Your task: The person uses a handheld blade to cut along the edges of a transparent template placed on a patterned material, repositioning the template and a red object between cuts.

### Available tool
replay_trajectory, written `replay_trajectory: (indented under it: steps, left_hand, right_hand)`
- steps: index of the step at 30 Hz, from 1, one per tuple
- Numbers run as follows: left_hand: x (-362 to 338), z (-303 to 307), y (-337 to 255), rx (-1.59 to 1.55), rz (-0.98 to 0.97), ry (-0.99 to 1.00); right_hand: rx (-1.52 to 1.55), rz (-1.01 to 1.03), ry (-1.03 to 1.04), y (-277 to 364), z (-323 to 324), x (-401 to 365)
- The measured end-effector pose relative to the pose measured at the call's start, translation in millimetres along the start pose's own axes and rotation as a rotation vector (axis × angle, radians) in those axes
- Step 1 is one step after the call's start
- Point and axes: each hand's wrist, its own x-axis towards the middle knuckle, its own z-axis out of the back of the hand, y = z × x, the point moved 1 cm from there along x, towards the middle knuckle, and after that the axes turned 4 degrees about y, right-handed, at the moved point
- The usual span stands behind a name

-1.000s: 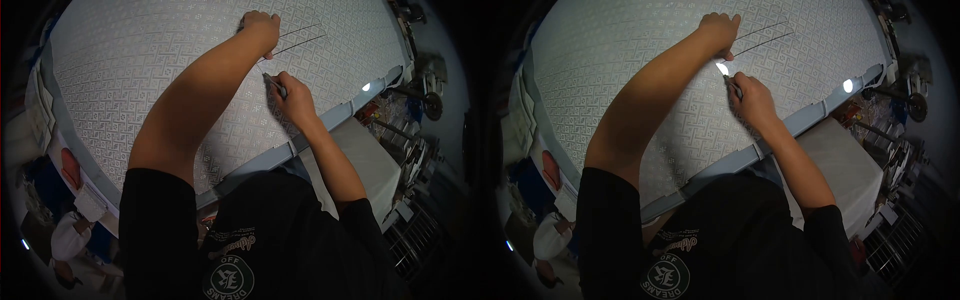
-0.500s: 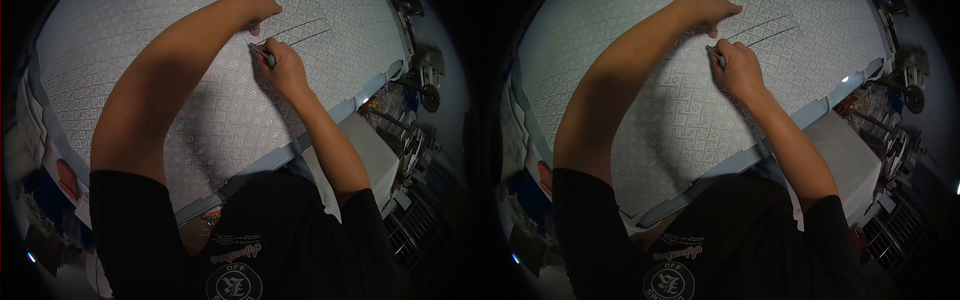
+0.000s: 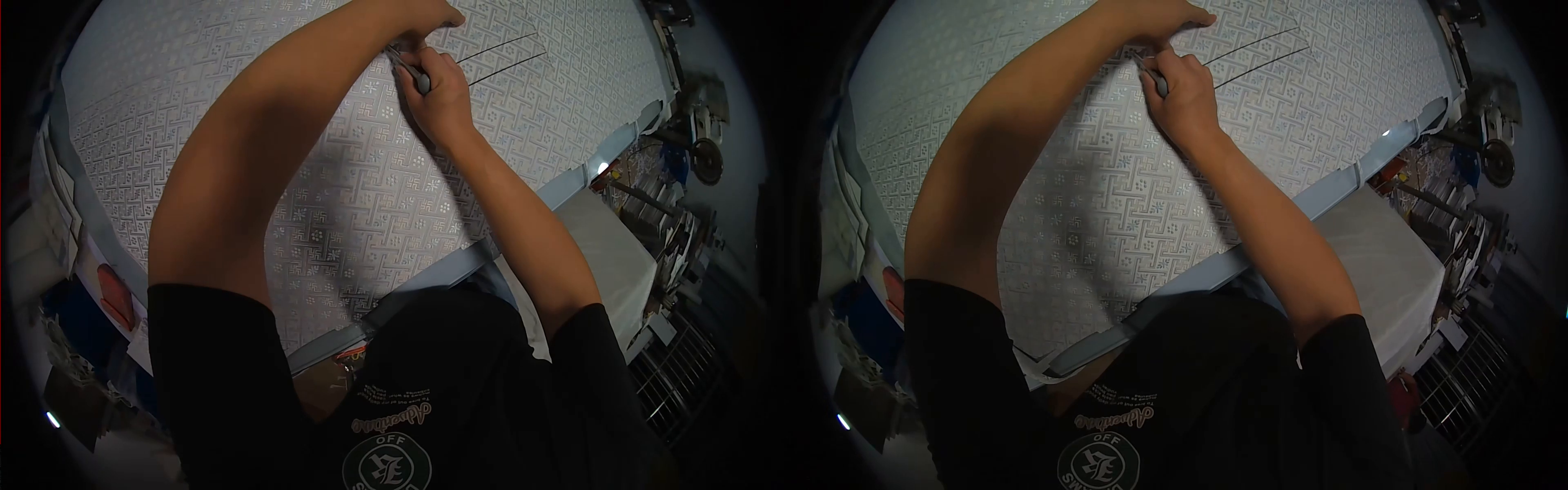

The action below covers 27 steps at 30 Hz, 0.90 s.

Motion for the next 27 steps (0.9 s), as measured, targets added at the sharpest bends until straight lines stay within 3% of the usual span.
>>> replay_trajectory:
  steps: [9, 13, 27]
  left_hand:
    - [11.7, 8.7, 0.8, -0.008, 0.006, 0.02]
    - [18.3, 11.7, 3.2, -0.014, 0.007, 0.026]
    - [20.7, 12.8, 16.2, -0.064, -0.013, 0.021]
  right_hand:
    - [0.185, -0.255, 0.14, 4.3, 29.6, 16.2]
    - [0.071, -0.183, 0.098, -9.5, 40.7, 22.8]
    - [-0.127, -0.2, 0.315, -16.1, 44.8, 58.8]
